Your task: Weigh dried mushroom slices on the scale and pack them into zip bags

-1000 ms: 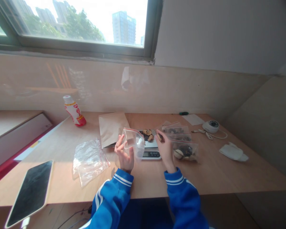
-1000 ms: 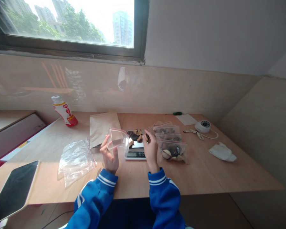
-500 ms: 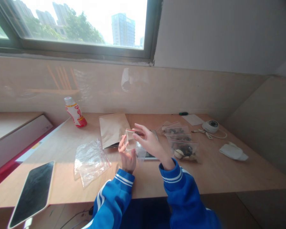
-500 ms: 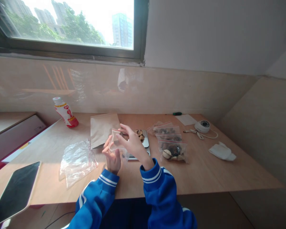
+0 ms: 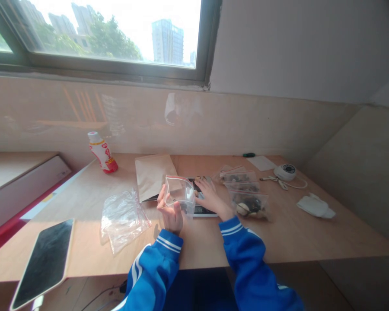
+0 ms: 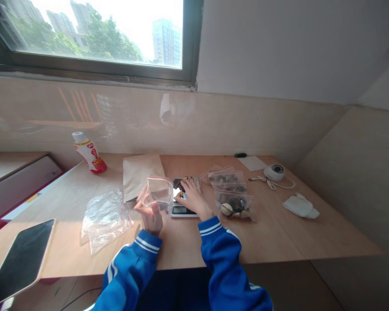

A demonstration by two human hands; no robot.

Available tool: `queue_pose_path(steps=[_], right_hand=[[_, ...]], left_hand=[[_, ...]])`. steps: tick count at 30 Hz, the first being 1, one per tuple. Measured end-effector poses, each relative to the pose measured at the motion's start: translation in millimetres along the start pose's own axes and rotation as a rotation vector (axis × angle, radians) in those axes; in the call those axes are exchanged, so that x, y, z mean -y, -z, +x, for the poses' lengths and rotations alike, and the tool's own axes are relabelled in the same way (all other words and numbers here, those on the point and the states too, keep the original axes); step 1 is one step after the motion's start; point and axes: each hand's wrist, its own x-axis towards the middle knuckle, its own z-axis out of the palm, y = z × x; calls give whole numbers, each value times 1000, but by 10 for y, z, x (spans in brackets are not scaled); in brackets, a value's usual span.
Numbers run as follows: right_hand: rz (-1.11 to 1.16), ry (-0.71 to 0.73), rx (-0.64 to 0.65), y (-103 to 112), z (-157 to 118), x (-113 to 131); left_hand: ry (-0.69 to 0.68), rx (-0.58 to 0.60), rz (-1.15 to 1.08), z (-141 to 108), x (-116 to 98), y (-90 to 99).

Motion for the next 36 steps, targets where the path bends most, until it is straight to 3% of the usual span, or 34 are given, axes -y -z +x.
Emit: queue_pose_path(steps=[5, 11, 23, 27, 31, 33, 36], right_hand=[[-67, 29, -22, -73, -45, -31], [52, 100, -109, -30, -93, -126], [268, -27, -289, 15, -76, -119], [426, -31, -431, 141, -37, 39], [639, -70, -595, 381, -14, 379], [673, 3, -553, 499, -22, 551], [609, 113, -366, 576, -35, 665]], left_hand=[[20, -11, 9, -5, 8, 3], [30, -3, 9, -9, 9, 9], [62, -6, -8, 1, 6, 0], [78, 12, -49, -7, 24, 10], [111, 32, -80, -24, 39, 14], [115, 39, -78, -32, 44, 12], [123, 32, -68, -39, 47, 8]])
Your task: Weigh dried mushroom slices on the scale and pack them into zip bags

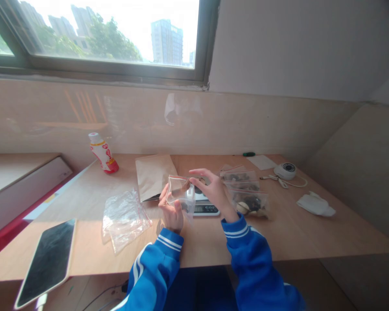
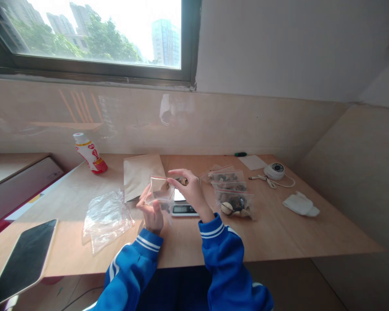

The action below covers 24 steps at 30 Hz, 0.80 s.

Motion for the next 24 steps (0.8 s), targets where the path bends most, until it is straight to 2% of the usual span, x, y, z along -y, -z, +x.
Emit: queue_pose_path(steps=[1, 3, 6, 9, 11, 16, 24], right_hand=[[-23, 0, 32, -3, -3, -26], [-78, -22, 14, -16, -22, -191], [-284, -62, -29, -60, -77, -601], [-531, -94, 62, -115, -150, -964], [-610, -94, 114, -140, -186, -1100], [-595, -68, 88, -127, -194, -1178], [-382, -42, 25, -57, -232, -1149]], left_hand=[[3, -3, -1, 0, 0, 0], [4, -7, -1, 2, -4, 2], [3, -9, 7, 5, -14, 6], [-2, 9, 21, 3, -21, 9], [-8, 16, 30, 0, -19, 10], [-21, -19, 35, -6, 12, 6], [8, -7, -3, 2, 10, 1]])
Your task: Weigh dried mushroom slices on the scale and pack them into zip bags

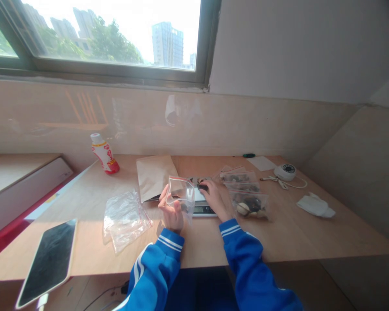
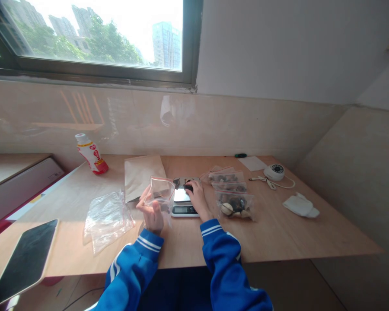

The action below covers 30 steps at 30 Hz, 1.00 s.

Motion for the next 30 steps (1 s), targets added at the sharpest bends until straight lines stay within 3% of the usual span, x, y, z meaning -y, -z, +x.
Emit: queue_pose_path(steps=[11, 17, 19, 22, 24, 26, 28, 30], right_hand=[[204, -73, -87, 83, 40, 109], [420, -124, -225, 264, 123, 607], [473, -67, -186, 345, 135, 833], [479, 26, -3, 412, 145, 1038], [439, 58, 48, 389, 172, 1019], [348, 42, -15, 302, 227, 884], [177, -14, -72, 164, 300, 693], [-47, -76, -8, 3, 365, 517]], left_hand=[[-28, 6, 11, 4, -7, -1], [27, -1, -8, -4, -4, 0], [35, 1, -7, -9, -3, -1], [33, 1, 0, -14, -2, -3], [25, 8, 2, -15, -2, -4], [8, 19, 9, -13, -4, -5], [-22, 24, 25, -6, -8, -4], [-51, 35, 39, 4, -15, -2]])
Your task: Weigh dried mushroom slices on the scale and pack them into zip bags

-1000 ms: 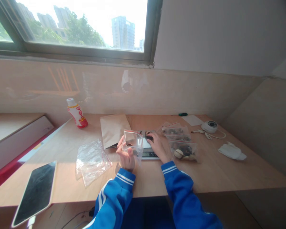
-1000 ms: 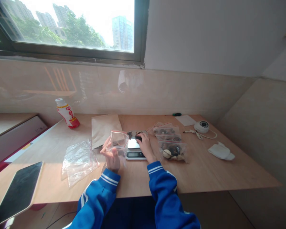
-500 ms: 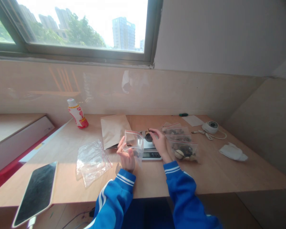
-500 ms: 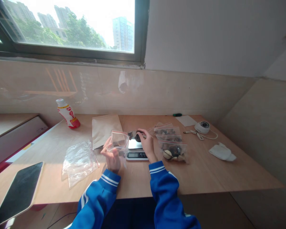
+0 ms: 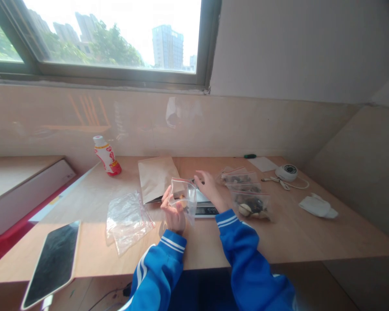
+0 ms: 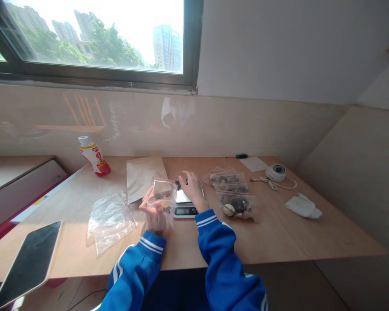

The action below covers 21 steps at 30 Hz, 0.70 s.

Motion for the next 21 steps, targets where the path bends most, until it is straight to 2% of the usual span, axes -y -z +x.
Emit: queue_pose_path(steps=[3, 8, 16, 21], right_hand=[[-197, -68, 123, -222, 56, -134], [-168, -84, 128, -374, 62, -186], [24, -78, 57, -337, 122, -279], [180, -94, -49, -197, 154, -192]], left_hand=[[0, 11, -7, 15, -14, 7], [6, 16, -19, 21, -16, 11], [-16, -16, -6, 5, 53, -9], [-17, -14, -5, 5, 61, -15]])
